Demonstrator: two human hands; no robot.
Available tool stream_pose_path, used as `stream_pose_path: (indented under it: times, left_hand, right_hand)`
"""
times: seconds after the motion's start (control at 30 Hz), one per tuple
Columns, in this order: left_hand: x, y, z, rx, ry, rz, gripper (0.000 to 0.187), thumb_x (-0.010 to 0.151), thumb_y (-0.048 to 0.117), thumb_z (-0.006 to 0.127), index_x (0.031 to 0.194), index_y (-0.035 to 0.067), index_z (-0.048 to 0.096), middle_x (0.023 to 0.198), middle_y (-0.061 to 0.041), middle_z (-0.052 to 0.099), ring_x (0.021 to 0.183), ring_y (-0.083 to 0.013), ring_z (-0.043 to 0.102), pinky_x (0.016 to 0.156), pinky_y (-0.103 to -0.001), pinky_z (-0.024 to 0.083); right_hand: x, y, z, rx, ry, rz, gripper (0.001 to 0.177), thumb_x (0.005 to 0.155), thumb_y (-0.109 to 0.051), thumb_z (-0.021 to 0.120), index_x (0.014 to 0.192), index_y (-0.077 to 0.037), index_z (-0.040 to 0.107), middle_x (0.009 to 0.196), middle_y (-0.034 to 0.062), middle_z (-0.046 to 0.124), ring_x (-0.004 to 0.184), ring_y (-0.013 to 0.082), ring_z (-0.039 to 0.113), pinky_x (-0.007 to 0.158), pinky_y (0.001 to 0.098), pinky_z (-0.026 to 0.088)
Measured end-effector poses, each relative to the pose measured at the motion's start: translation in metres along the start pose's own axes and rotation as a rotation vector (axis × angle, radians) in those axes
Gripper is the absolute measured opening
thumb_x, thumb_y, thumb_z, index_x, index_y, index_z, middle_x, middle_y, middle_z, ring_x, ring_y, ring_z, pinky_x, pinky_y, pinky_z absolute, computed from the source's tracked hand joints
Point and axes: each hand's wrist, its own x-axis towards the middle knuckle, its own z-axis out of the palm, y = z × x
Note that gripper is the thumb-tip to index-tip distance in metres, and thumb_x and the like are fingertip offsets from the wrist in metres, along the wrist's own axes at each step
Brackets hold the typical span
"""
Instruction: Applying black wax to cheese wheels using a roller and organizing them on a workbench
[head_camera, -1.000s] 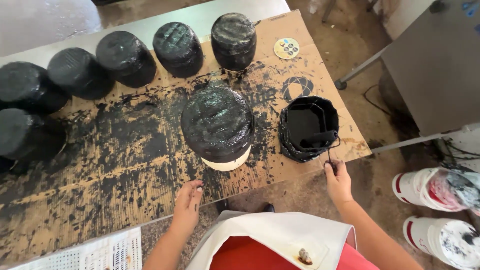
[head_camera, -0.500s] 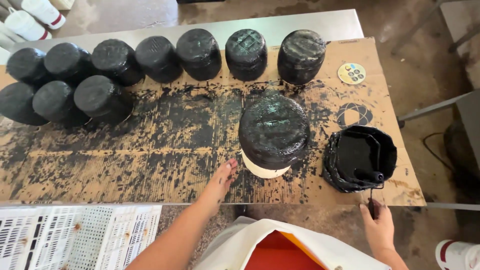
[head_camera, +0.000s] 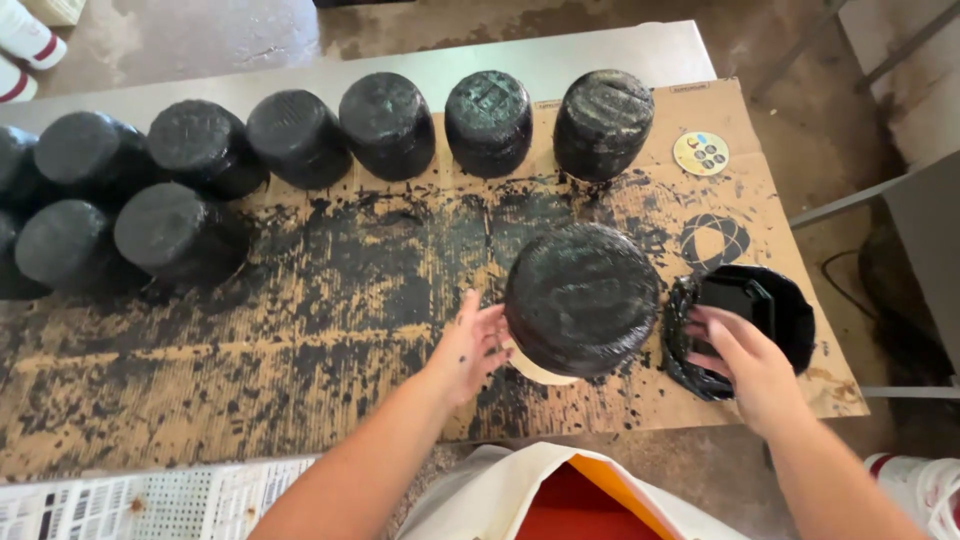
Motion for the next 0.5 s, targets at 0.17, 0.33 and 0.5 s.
stream_pose_path:
  times: [0.17, 0.33, 0.5]
  left_hand:
    - [0.018, 0.008, -0.009, -0.007, -0.063, -0.152, 0.081, 0.1, 0.067, 0.015, 0.14, 0.01, 0.058, 0.13, -0.012, 0.063, 0.126, -0.0285, 0.056, 0.104, -0.043, 0.047]
    - [0.024, 0.012, -0.018, -0.042, -0.12, -0.197, 0.081, 0.099, 0.068, 0.016, 0.137, 0.01, 0.059, 0.127, -0.011, 0.064, 0.127, -0.0279, 0.056, 0.109, -0.048, 0.044]
    - [0.043, -0.005, -0.02, -0.209, -0.13, -0.234, 0.075, 0.099, 0.071, 0.024, 0.127, 0.012, 0.061, 0.115, -0.009, 0.062, 0.111, -0.0281, 0.062, 0.107, -0.049, 0.048]
  right_hand:
    - [0.066, -0.02, 0.04, 0.176, -0.376, 0.305, 0.05, 0.107, -0.043, 0.042, 0.136, -0.01, 0.066, 0.123, 0.0141, 0.071, 0.112, 0.0321, 0.065, 0.097, 0.0513, 0.051]
    - [0.111, 0.024, 0.039, 0.192, -0.485, 0.383, 0.058, 0.105, -0.049, 0.046, 0.109, 0.004, 0.07, 0.105, 0.0224, 0.074, 0.093, 0.0387, 0.069, 0.088, 0.0472, 0.054]
    - [0.129, 0.03, 0.033, 0.212, -0.503, 0.475, 0.049, 0.105, -0.043, 0.047, 0.122, -0.001, 0.066, 0.115, 0.0237, 0.071, 0.1, 0.0448, 0.066, 0.086, 0.055, 0.052]
